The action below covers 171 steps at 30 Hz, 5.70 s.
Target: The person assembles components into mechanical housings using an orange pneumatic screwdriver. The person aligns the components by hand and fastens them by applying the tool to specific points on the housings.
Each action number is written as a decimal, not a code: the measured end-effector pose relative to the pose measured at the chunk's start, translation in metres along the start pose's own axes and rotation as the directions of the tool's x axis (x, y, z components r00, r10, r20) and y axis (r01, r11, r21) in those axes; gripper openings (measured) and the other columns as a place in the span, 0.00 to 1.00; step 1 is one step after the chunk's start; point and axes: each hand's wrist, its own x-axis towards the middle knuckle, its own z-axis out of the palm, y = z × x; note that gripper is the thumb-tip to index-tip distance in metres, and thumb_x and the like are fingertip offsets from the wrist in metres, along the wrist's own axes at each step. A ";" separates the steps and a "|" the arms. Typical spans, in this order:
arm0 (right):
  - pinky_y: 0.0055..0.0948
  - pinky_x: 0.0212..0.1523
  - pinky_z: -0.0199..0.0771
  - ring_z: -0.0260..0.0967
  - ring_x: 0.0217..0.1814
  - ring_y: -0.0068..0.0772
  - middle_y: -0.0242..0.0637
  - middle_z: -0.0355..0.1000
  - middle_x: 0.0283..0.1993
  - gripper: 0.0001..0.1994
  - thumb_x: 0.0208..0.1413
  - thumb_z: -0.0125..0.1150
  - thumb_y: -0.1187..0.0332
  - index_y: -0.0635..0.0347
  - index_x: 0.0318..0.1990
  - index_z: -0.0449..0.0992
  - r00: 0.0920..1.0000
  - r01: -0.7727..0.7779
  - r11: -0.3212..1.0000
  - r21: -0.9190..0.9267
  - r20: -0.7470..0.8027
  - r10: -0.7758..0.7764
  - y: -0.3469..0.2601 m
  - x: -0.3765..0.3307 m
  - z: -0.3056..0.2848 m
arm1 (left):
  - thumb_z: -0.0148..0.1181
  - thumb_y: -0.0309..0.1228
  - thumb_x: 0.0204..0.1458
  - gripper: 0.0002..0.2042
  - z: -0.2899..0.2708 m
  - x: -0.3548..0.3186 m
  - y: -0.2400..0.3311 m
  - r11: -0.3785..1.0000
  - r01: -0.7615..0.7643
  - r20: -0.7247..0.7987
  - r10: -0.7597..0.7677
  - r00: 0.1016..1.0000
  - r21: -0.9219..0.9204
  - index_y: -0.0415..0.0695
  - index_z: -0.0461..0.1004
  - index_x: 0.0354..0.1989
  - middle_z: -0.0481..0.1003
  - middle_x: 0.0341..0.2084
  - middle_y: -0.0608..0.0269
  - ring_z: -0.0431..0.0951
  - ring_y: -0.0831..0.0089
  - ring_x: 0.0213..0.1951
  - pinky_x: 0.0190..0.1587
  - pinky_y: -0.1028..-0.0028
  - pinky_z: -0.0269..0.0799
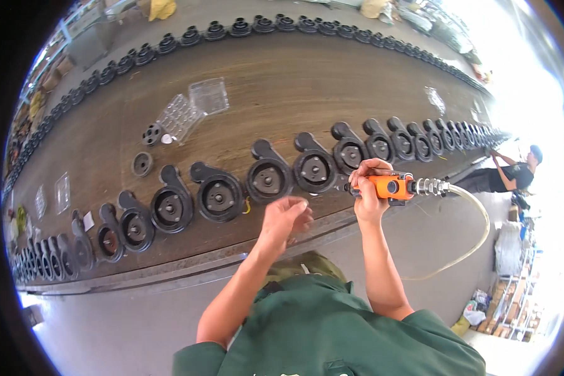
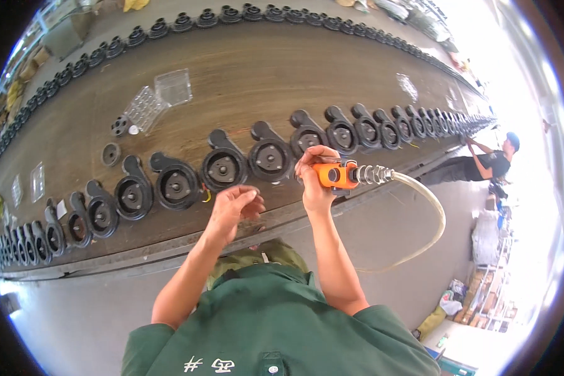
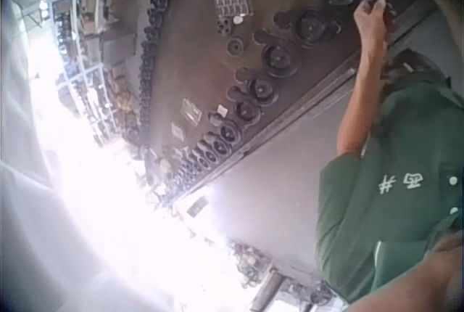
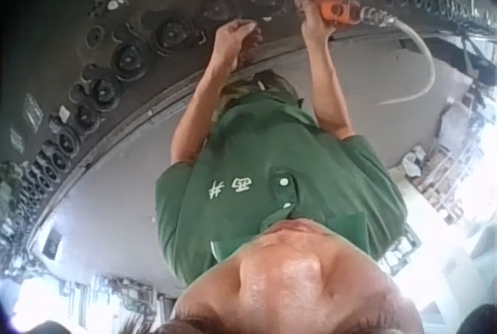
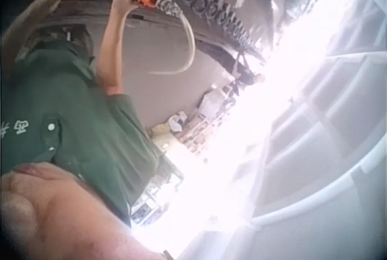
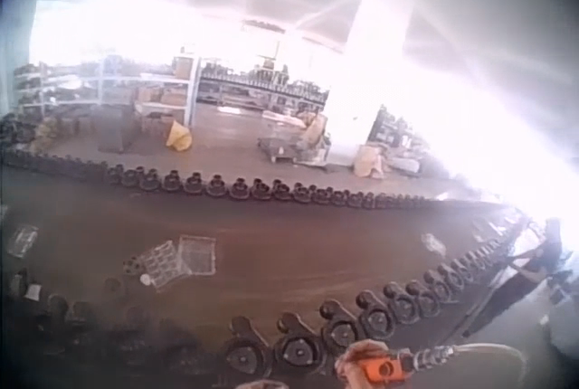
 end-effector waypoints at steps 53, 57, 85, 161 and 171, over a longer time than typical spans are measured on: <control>0.21 0.34 0.74 0.72 0.34 0.20 0.34 0.75 0.34 0.11 0.47 0.59 0.85 0.68 0.40 0.76 0.983 -0.176 0.973 0.152 0.074 0.167 0.082 0.062 -0.025 | 0.77 0.46 0.39 0.24 0.070 0.078 0.040 -0.278 -0.063 0.178 0.410 0.895 0.958 0.47 0.85 0.43 0.75 0.53 0.53 0.67 0.54 0.62 0.61 0.54 0.60; 0.20 0.34 0.73 0.72 0.34 0.19 0.33 0.75 0.33 0.11 0.47 0.58 0.84 0.68 0.40 0.77 0.982 -0.177 0.977 0.122 0.093 0.166 0.088 0.062 -0.025 | 0.76 0.45 0.41 0.20 0.080 0.078 0.049 -0.332 -0.033 0.149 0.330 0.932 0.943 0.48 0.85 0.41 0.76 0.48 0.57 0.69 0.56 0.58 0.59 0.54 0.60; 0.22 0.30 0.75 0.72 0.29 0.21 0.35 0.74 0.31 0.11 0.47 0.59 0.85 0.68 0.39 0.75 0.980 -0.172 0.964 0.202 0.134 0.147 0.096 0.094 -0.009 | 0.78 0.39 0.39 0.13 0.078 0.083 0.047 -0.349 -0.008 0.133 0.335 0.933 0.937 0.47 0.85 0.32 0.80 0.42 0.62 0.74 0.61 0.52 0.55 0.57 0.64; 0.22 0.33 0.74 0.71 0.32 0.22 0.37 0.73 0.37 0.14 0.52 0.56 0.84 0.65 0.47 0.70 0.933 -0.155 0.982 0.106 0.343 0.110 0.076 0.071 -0.023 | 0.73 0.35 0.43 0.16 0.063 0.071 0.018 -0.099 -0.202 0.204 0.769 0.607 0.974 0.48 0.84 0.42 0.78 0.46 0.60 0.73 0.57 0.54 0.58 0.54 0.62; 0.22 0.30 0.73 0.72 0.29 0.23 0.37 0.73 0.34 0.12 0.52 0.54 0.84 0.67 0.44 0.71 0.951 -0.130 0.987 0.091 0.292 0.098 0.099 0.085 -0.012 | 0.68 0.34 0.56 0.13 0.098 0.039 -0.071 0.998 -0.059 -0.529 0.058 0.847 0.016 0.36 0.74 0.35 0.77 0.31 0.57 0.75 0.73 0.27 0.34 0.69 0.74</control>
